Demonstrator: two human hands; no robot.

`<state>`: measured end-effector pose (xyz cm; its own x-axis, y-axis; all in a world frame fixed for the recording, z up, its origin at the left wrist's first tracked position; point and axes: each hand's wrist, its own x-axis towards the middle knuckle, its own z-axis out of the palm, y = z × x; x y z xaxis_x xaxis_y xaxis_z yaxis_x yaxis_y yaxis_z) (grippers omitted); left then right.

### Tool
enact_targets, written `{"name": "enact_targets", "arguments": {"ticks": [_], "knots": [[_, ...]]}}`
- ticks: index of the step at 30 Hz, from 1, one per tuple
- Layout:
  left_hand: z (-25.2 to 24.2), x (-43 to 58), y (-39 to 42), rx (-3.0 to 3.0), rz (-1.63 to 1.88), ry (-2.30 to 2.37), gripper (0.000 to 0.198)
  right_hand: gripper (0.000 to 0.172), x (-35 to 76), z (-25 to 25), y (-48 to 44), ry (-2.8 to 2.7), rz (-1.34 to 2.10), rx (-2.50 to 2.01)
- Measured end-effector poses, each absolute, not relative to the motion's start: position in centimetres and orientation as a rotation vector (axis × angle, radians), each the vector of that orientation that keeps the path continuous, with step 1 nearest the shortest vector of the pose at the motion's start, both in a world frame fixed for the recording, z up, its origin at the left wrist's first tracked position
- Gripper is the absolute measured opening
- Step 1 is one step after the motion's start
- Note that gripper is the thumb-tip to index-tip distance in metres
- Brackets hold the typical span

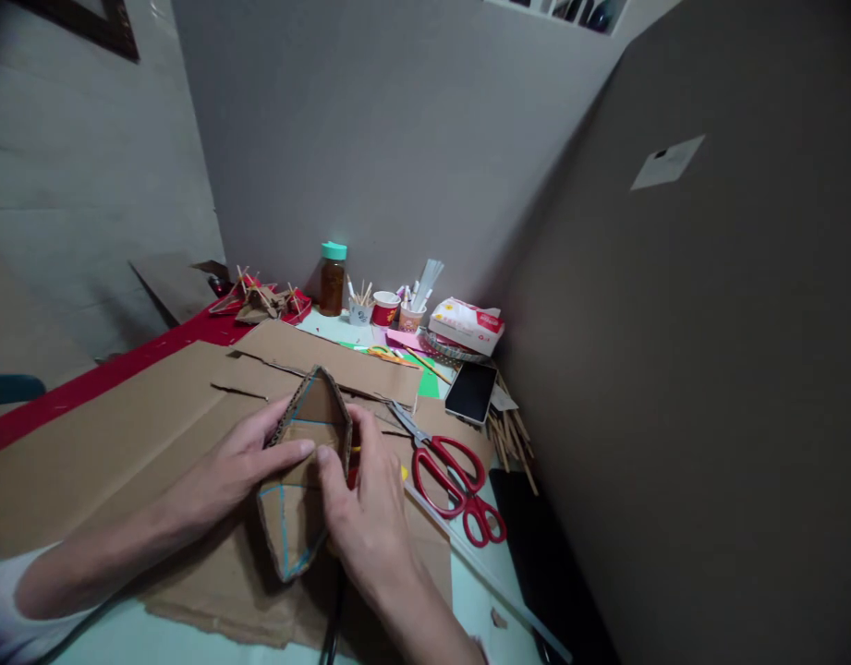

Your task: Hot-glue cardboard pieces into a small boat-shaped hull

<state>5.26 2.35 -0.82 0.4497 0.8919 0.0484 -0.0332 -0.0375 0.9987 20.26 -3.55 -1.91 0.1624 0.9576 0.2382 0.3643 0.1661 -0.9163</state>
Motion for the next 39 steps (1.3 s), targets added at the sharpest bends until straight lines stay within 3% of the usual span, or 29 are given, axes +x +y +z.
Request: {"name": "enact_targets", "arguments": {"ticks": [6,14,19,30,36,39], "knots": [[-1.7,5.5,2.1,1.505,0.833,0.863,0.069,0.030,20.4,-3.2,-3.1,-1.387,0.690,-1.328],[-3.9,5.2,2.0,1.550,0.801,1.017,0.080,0.038,20.2,-5.1,-2.9,-1.390,0.506,-1.358],[-4.5,5.2,1.9,1.543,0.833,1.018,0.081,0.028,19.5,-5.5,-2.8,-1.375,0.449,-1.361],[-3.0,6.4,1.7,1.487,0.892,0.821,0.047,0.017,19.8,-3.6,-2.8,-1.318,0.546,-1.217],[-2.9,6.2,1.7,1.454,0.845,0.759,0.048,0.039,20.1,-3.4,-2.3,-1.312,0.632,-1.171],[-3.0,6.2,1.7,1.460,0.833,0.768,0.047,0.037,20.1,-3.4,-2.2,-1.324,0.665,-1.171]]}}
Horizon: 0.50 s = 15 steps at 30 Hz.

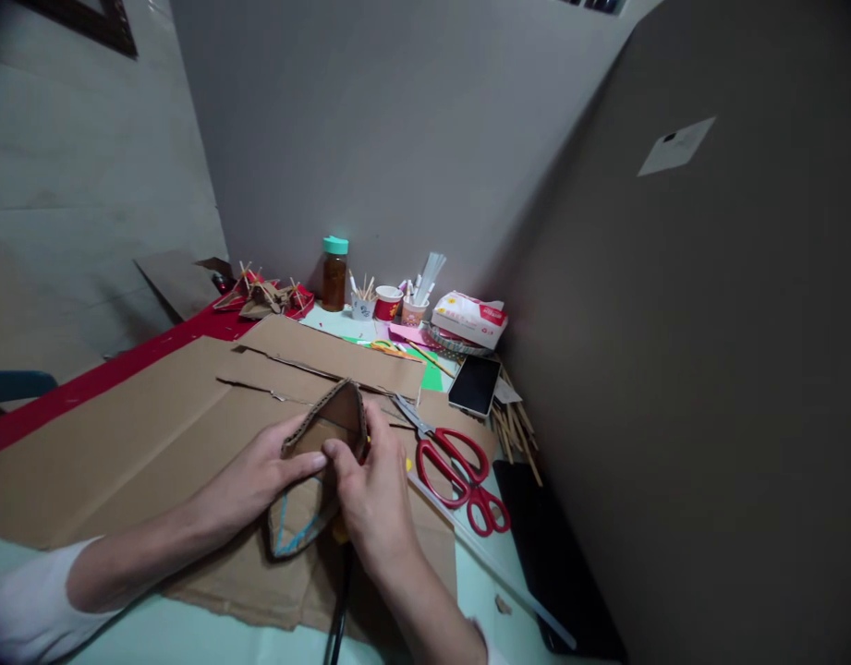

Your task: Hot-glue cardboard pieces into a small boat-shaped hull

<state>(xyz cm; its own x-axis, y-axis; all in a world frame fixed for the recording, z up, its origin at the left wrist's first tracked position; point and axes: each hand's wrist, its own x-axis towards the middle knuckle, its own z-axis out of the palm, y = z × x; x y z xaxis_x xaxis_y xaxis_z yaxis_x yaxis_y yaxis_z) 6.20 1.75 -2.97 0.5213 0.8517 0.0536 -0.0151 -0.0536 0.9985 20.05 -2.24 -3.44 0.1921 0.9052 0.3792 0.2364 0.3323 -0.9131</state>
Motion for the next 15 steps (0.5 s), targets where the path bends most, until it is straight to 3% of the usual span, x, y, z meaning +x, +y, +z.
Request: {"name": "enact_targets", "arguments": {"ticks": [15], "knots": [[-3.3,6.2,1.5,1.432,0.884,0.814,0.034,0.017,18.3,-4.1,-3.8,-1.350,0.379,-1.260]]}}
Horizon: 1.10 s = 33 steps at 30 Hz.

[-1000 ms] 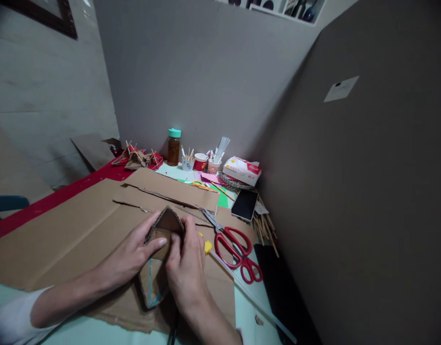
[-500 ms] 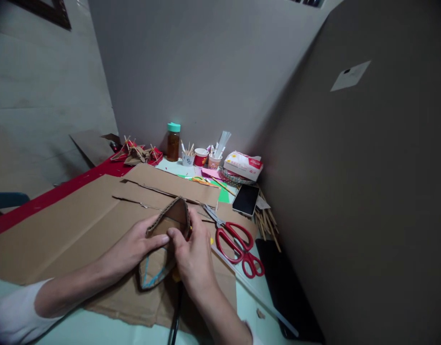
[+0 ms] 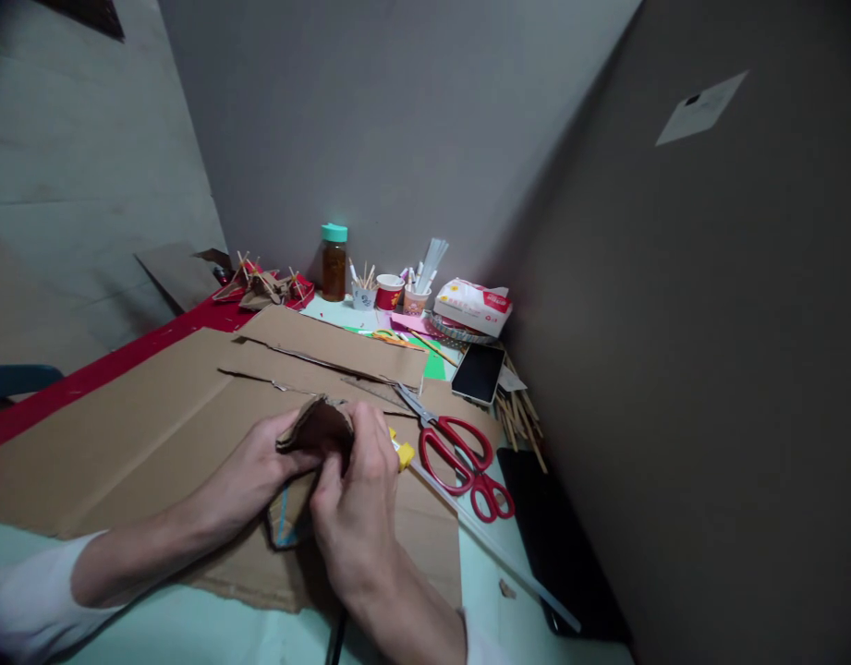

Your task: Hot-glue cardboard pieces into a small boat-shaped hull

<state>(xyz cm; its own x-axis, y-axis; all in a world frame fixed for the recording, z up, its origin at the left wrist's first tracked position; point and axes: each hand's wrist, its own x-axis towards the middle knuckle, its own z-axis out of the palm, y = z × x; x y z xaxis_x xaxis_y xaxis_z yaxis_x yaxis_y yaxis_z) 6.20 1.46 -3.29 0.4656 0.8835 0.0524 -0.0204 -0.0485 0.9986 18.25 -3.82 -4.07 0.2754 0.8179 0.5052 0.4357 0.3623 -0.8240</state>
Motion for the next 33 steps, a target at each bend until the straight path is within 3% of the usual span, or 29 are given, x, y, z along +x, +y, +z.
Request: {"name": "enact_targets", "arguments": {"ticks": [12,16,19,27,33], "knots": [[-3.8,6.6,2.4,1.453,0.945,0.757,0.033,0.023,20.1,-2.5,-2.6,-1.256,0.589,-1.226],[-3.5,6.4,2.3,1.514,0.929,0.742,0.029,0.033,20.3,-1.9,-2.6,-1.250,0.684,-1.151],[-3.3,6.5,2.1,1.548,0.914,0.748,0.029,0.026,20.1,-1.8,-2.6,-1.264,0.732,-1.090],[-3.5,6.3,1.5,1.605,0.921,0.930,0.031,0.027,19.0,-2.7,-3.1,-1.214,0.593,-1.072],[-3.9,6.2,1.3,1.645,0.945,1.000,0.042,0.039,18.2,-3.2,-3.6,-1.202,0.526,-1.075]]}}
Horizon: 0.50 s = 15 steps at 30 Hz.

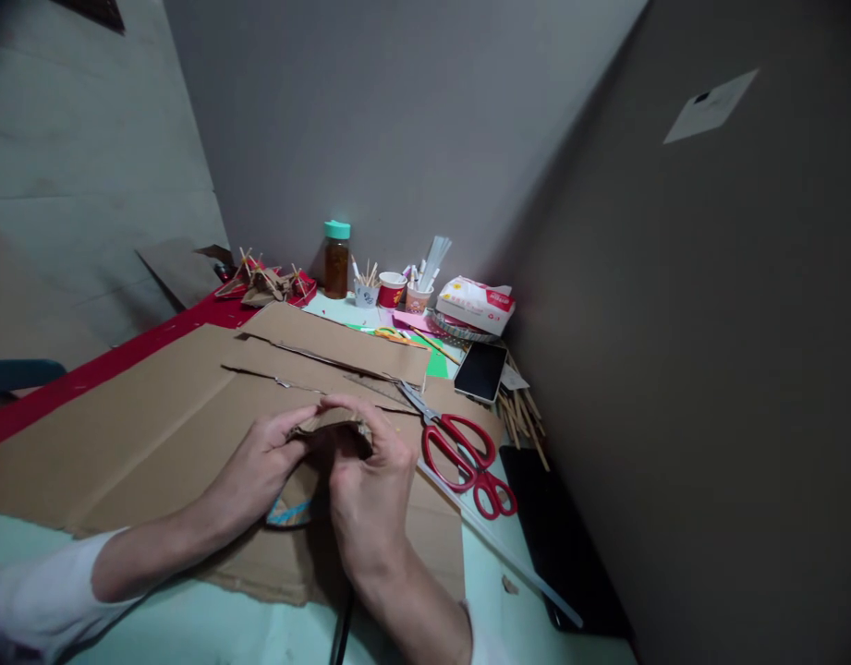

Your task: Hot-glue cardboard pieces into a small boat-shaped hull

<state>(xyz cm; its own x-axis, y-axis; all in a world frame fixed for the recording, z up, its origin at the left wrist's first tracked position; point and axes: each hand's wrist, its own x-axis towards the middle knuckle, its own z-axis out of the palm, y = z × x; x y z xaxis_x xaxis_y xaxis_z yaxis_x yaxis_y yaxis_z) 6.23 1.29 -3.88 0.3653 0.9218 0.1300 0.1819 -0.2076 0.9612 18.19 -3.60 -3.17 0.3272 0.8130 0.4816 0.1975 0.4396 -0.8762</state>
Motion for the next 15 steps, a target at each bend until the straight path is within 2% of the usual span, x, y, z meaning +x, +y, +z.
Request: {"name": "enact_targets", "arguments": {"ticks": [6,11,15], "knots": [[-4.0,6.4,1.5,1.723,0.954,1.015,0.047,0.043,17.7,-3.3,-3.9,-1.233,0.389,-1.091],[-3.8,6.9,2.2,1.831,0.875,0.983,0.032,0.033,18.6,-3.2,-2.9,-1.228,0.476,-1.155],[-3.0,6.5,1.8,1.945,0.876,1.051,0.027,0.039,19.2,-3.1,-2.2,-1.211,0.510,-1.205]]}}
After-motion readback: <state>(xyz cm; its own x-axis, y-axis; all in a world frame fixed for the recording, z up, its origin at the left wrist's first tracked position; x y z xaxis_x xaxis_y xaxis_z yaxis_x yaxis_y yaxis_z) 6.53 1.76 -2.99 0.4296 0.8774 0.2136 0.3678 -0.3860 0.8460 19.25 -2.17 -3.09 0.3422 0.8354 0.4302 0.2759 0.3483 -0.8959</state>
